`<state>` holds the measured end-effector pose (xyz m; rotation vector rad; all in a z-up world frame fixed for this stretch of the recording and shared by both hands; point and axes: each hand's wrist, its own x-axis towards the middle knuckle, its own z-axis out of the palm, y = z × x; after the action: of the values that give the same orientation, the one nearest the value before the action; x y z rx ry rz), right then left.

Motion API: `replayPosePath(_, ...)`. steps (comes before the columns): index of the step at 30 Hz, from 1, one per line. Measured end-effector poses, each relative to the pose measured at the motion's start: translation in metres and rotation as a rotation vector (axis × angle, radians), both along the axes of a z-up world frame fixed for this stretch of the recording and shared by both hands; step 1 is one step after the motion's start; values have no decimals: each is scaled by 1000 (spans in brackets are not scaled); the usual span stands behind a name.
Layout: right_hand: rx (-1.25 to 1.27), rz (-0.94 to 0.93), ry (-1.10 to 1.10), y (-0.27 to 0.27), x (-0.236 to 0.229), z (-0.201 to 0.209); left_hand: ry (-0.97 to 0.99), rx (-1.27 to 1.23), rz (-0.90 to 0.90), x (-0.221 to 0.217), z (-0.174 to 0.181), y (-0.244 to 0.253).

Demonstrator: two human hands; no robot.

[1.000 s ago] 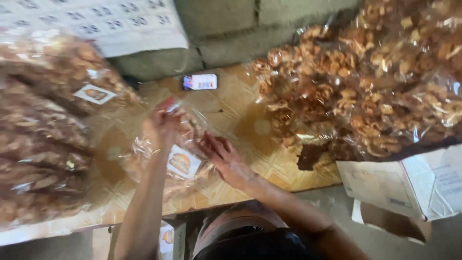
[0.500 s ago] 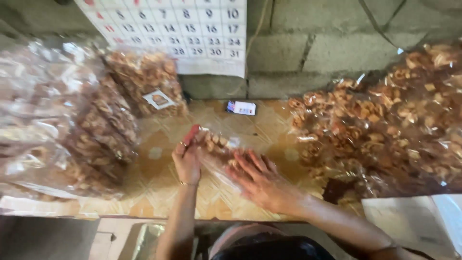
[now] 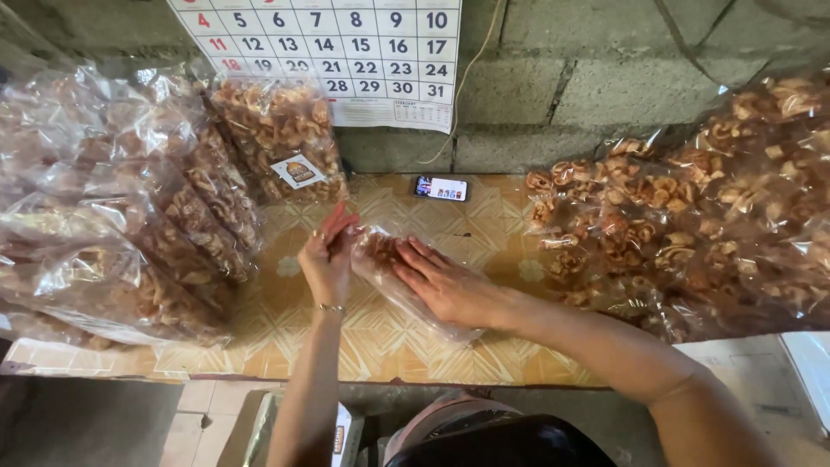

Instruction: The person repeatedly fills clear plastic bags with brown snack pieces from a large pile on the table, then seals each bag and places it aside. The process is repeated continuously across the clip.

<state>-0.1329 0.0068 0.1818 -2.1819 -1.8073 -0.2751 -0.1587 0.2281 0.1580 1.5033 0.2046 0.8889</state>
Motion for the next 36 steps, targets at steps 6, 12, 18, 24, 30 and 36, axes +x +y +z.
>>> replayPosePath(6,33,30,-48,4,-7,16,310,778,-204,35,-4,30)
replayPosePath(12,37,28,-105,4,-5,12,414,1193,-247,65,11,40)
replayPosePath(18,-86,2,-58,1,-11,25,-189,1463,-1025,138,-43,-7)
replayPosePath(24,-110,-60,2,-3,-10,32,473,1569,-1422,123,25,-110)
replayPosePath(30,-148,-110,205,-5,-2,27,240,1495,-1490,128,-26,-163)
replayPosePath(36,1,26,36,1,20,6,273,1426,-1445,120,52,-144)
